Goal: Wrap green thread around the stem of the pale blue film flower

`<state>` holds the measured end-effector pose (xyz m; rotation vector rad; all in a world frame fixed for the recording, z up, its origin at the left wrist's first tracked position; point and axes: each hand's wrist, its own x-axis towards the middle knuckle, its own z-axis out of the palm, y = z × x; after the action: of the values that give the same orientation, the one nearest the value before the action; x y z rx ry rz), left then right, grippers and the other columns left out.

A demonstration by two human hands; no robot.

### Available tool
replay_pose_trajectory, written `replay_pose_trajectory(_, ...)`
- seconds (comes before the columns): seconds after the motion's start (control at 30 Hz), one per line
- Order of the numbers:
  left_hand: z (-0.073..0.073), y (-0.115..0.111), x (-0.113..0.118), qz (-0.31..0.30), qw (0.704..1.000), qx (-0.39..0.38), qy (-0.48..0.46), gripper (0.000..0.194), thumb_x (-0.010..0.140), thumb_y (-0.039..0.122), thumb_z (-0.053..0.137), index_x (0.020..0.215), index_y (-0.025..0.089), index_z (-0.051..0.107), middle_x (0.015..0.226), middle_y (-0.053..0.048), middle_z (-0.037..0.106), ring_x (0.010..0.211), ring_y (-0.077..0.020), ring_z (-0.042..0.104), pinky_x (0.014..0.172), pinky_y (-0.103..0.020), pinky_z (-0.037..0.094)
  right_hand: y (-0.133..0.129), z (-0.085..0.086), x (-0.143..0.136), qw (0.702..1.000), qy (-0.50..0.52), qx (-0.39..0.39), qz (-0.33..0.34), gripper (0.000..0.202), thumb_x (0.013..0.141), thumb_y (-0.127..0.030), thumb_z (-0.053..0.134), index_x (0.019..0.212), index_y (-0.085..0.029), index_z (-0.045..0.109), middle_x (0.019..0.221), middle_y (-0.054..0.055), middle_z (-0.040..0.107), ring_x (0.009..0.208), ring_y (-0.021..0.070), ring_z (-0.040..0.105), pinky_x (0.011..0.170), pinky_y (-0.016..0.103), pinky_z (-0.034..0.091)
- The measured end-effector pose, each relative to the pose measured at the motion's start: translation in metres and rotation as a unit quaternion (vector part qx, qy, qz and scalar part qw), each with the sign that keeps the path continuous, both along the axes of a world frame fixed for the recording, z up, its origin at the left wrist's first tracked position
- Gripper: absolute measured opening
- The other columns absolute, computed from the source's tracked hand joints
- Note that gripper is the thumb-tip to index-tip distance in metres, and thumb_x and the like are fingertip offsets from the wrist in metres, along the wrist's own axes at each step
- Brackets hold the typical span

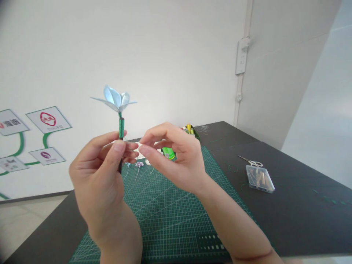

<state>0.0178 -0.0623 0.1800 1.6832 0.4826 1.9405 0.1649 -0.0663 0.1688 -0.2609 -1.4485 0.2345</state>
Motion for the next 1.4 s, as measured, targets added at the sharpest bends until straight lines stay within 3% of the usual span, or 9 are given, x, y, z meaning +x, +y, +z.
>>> replay_pose_trajectory(0.2,0.0,0.0,0.001,0.008,1.0,0.006,0.003,0.01,0.09,0.023,0.08,0.1,0.024,0.082,0.078,0.001,0.081,0.063,-0.0116,0.075,0.059,-0.019,0.061,-0.005,0.004,0.003,0.99,-0.057,0.073,-0.108,0.015,0.087,-0.003,0.072,0.091,-0.018,0.07,0.084,0.002,0.075,0.076,0.0134,0.069,0.071,0.028,0.059)
replay_pose_trajectory(0.37,0.0,-0.004,0.002,0.022,1.0,0.004,0.005,0.011,0.09,0.022,0.079,0.101,0.025,0.082,0.078,0.001,0.081,0.065,-0.0123,0.077,0.061,-0.019,0.063,-0.011,0.009,0.0,0.964,-0.096,0.141,-0.203,0.017,0.087,-0.002,0.072,0.089,-0.018,0.069,0.083,0.004,0.077,0.076,0.0155,0.071,0.072,0.032,0.06)
replay_pose_trajectory(0.53,0.001,-0.006,0.002,0.047,0.999,0.006,0.012,0.012,0.089,0.019,0.08,0.099,0.025,0.082,0.074,0.003,0.08,0.06,-0.0112,0.074,0.06,-0.02,0.063,-0.016,0.01,-0.001,0.938,-0.122,0.158,-0.284,0.02,0.088,0.0,0.07,0.087,-0.02,0.07,0.084,0.002,0.079,0.078,0.0151,0.072,0.074,0.03,0.06)
replay_pose_trajectory(0.93,0.0,-0.012,0.005,0.076,0.997,0.014,0.012,0.014,0.088,0.021,0.082,0.1,0.028,0.082,0.079,0.003,0.08,0.06,-0.0119,0.073,0.058,-0.024,0.065,-0.012,0.008,-0.002,0.913,-0.134,0.177,-0.344,0.021,0.087,0.0,0.072,0.086,-0.021,0.069,0.084,0.002,0.078,0.079,0.0157,0.072,0.074,0.031,0.061)
replay_pose_trajectory(1.17,-0.002,-0.014,0.006,0.094,0.995,0.013,0.03,0.015,0.091,0.023,0.08,0.103,0.032,0.081,0.084,0.005,0.081,0.065,-0.0143,0.075,0.062,-0.028,0.068,-0.003,0.006,-0.001,0.872,-0.128,0.25,-0.4,0.017,0.087,-0.001,0.072,0.086,-0.018,0.071,0.082,0.004,0.077,0.072,0.017,0.071,0.069,0.032,0.061)
replay_pose_trajectory(1.4,-0.001,-0.017,0.003,0.104,0.993,0.022,0.043,0.018,0.089,0.024,0.082,0.104,0.034,0.081,0.09,0.004,0.081,0.067,-0.0154,0.075,0.063,-0.031,0.068,-0.005,0.01,-0.001,0.877,-0.14,0.248,-0.386,0.02,0.084,-0.002,0.074,0.083,-0.021,0.069,0.078,0.005,0.077,0.07,0.0183,0.071,0.065,0.034,0.059)
